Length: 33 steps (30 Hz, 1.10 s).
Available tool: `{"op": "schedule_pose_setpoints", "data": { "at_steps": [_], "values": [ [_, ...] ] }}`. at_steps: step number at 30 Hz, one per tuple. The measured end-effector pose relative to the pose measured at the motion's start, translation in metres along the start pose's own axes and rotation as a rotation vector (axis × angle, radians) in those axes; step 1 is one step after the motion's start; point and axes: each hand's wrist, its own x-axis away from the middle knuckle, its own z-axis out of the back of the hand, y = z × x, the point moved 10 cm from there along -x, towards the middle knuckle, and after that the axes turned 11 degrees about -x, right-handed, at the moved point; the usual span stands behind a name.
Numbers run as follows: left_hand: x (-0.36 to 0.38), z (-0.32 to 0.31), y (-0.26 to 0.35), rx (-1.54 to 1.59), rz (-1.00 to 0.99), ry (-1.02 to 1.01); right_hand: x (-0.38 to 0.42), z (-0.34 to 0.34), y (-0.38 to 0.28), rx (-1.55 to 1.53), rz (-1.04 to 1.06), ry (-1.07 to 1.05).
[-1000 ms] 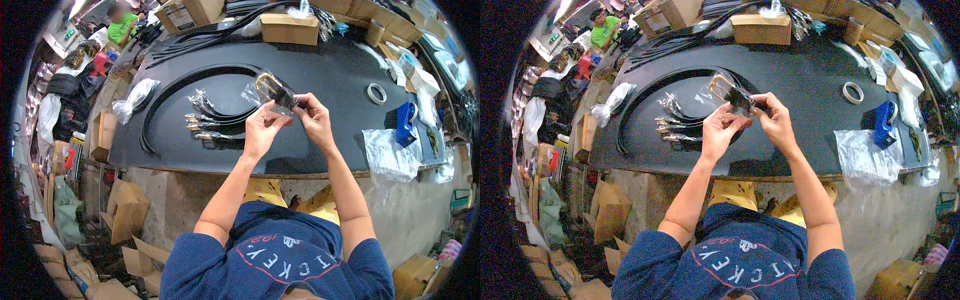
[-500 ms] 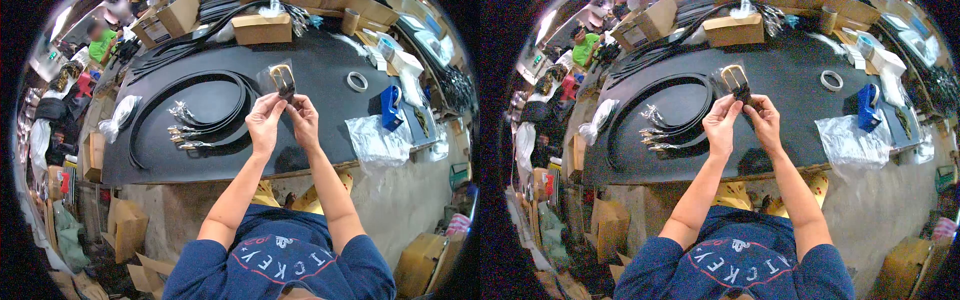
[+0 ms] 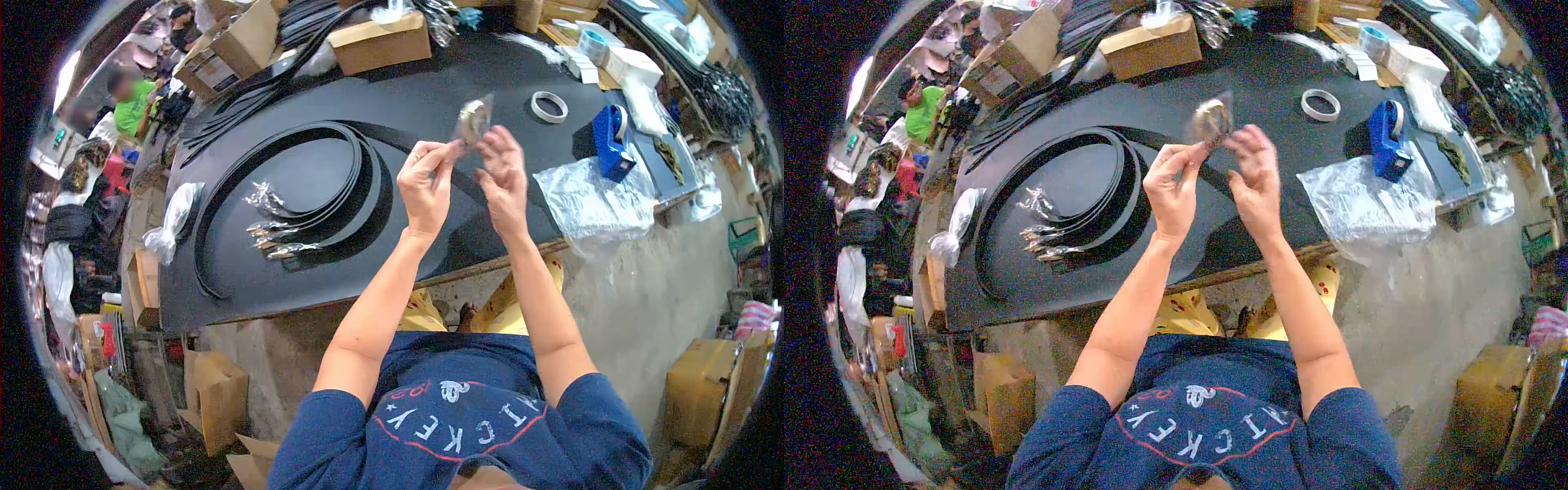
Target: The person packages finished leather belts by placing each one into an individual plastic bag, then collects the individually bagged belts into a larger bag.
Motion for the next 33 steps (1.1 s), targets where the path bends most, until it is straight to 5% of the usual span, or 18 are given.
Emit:
{"op": "schedule_pose_setpoints", "data": {
  "at_steps": [3,5,7,10,17,23,25,27,33],
  "values": [
    [0.006,-0.032,0.013,-0.193,-0.221,-0.148,0.016,0.001,-0.089,0.574,0.441,0.049],
    [0.015,-0.049,0.013,-0.162,-0.291,-0.183,0.032,-0.022,-0.124,1.055,0.667,-0.117],
    [0.030,-0.070,0.016,-0.260,-0.433,-0.260,0.037,-0.033,-0.100,1.437,0.455,-0.444],
    [0.046,-0.089,0.004,-0.331,-0.448,-0.357,0.048,-0.001,-0.056,1.565,0.273,-0.470],
    [0.051,-0.101,-0.007,-0.324,-0.552,-0.496,0.049,0.037,-0.041,1.361,0.406,-0.450],
    [0.026,-0.115,-0.016,-0.122,-0.524,-0.691,0.021,0.057,-0.043,1.134,0.211,-0.392],
    [0.021,-0.130,-0.042,0.028,-0.168,-0.904,0.013,0.064,-0.039,1.085,0.099,-0.357],
    [0.019,-0.137,-0.056,0.094,-0.024,-1.000,0.008,0.072,-0.033,1.084,0.005,-0.334],
    [0.015,-0.155,-0.067,-0.024,-0.040,-1.053,-0.002,0.086,-0.020,1.154,-0.112,-0.275]
  ]
}}
